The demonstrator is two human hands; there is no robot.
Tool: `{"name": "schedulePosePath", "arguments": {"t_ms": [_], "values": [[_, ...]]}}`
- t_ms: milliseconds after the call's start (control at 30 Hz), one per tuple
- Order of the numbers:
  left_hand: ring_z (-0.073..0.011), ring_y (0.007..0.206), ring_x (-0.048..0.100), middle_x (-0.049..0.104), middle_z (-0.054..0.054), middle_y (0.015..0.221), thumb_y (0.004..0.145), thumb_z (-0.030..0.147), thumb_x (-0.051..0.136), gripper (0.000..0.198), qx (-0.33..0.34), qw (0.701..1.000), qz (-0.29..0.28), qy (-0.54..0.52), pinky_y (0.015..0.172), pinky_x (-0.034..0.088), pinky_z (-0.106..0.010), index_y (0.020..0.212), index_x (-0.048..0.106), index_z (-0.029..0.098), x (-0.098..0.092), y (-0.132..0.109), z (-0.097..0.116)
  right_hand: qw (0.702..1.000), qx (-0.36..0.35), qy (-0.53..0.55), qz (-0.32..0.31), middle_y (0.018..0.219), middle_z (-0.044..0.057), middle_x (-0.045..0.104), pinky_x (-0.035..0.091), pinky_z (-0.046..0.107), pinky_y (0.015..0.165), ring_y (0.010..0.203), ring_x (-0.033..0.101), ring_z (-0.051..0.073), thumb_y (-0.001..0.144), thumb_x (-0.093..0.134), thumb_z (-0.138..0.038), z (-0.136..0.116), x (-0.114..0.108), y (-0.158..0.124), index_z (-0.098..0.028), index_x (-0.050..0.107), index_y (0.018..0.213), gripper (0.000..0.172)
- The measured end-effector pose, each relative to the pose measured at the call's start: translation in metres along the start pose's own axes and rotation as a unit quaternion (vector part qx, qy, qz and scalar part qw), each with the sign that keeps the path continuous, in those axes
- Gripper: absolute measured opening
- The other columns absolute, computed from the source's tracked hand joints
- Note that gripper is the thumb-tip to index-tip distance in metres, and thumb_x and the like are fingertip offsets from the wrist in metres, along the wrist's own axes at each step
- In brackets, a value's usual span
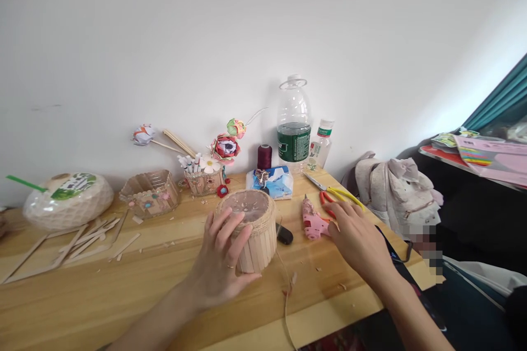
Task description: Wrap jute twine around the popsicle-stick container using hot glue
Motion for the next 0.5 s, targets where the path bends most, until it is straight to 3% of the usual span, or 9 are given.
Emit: {"name": "schedulePosePath", "arguments": {"t_ms": [100, 167, 333, 500], "values": [[-0.0392, 0.123, 0.036, 0.043, -0.019, 0.124, 0.069, 0.032, 0.074, 0.082, -0.005, 0.999, 0.009, 0.039, 0.103, 0.022, -0.065, 0.134, 0.026, 0.018, 0.002, -0.003, -0.001, 0.987, -0.031, -0.129, -0.095, 0.107, 0.014, 0.063, 0.043, 0.04, 0.08, 0.103, 0.054, 0.032, 0.077, 0.045, -0.01, 0.009, 0.017, -0.01, -0.013, 0.063, 0.1, 0.03], [-0.0364, 0.121, 0.04, 0.046, -0.018, 0.122, 0.071, 0.031, 0.072, 0.068, 0.004, 0.998, 0.018, 0.06, 0.106, 0.02, -0.062, 0.127, 0.035, 0.017, 0.003, -0.005, 0.001, 0.981, -0.032, -0.15, -0.119, 0.101, 0.013, 0.065, 0.044, 0.038, 0.078, 0.1, 0.057, 0.031, 0.076, 0.047, -0.009, 0.009, 0.023, -0.013, -0.013, 0.064, 0.094, 0.025], [-0.0296, 0.118, 0.045, 0.053, -0.013, 0.115, 0.075, 0.034, 0.068, 0.044, 0.057, 0.994, 0.048, 0.086, 0.111, 0.013, -0.055, 0.11, 0.048, 0.018, 0.003, -0.008, 0.012, 0.984, -0.004, -0.148, -0.102, 0.095, 0.018, 0.065, 0.043, 0.039, 0.07, 0.086, 0.063, 0.033, 0.073, 0.045, -0.003, 0.008, 0.026, -0.011, -0.008, 0.064, 0.094, 0.028], [-0.0274, 0.111, 0.049, 0.058, -0.012, 0.105, 0.08, 0.044, 0.061, 0.04, 0.087, 0.992, 0.054, 0.072, 0.111, 0.009, -0.055, 0.106, 0.051, 0.015, -0.006, -0.004, 0.024, 0.994, -0.011, -0.073, -0.082, 0.087, 0.017, 0.067, 0.044, 0.038, 0.074, 0.086, 0.063, 0.032, 0.068, 0.048, -0.004, 0.012, 0.03, -0.005, -0.01, 0.063, 0.088, 0.026]]}}
Point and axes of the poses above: each hand's wrist, its own y-axis towards the middle knuckle, its own x-axis out of the palm, z = x × y, the point moved 10 cm from there along y, towards the middle knuckle
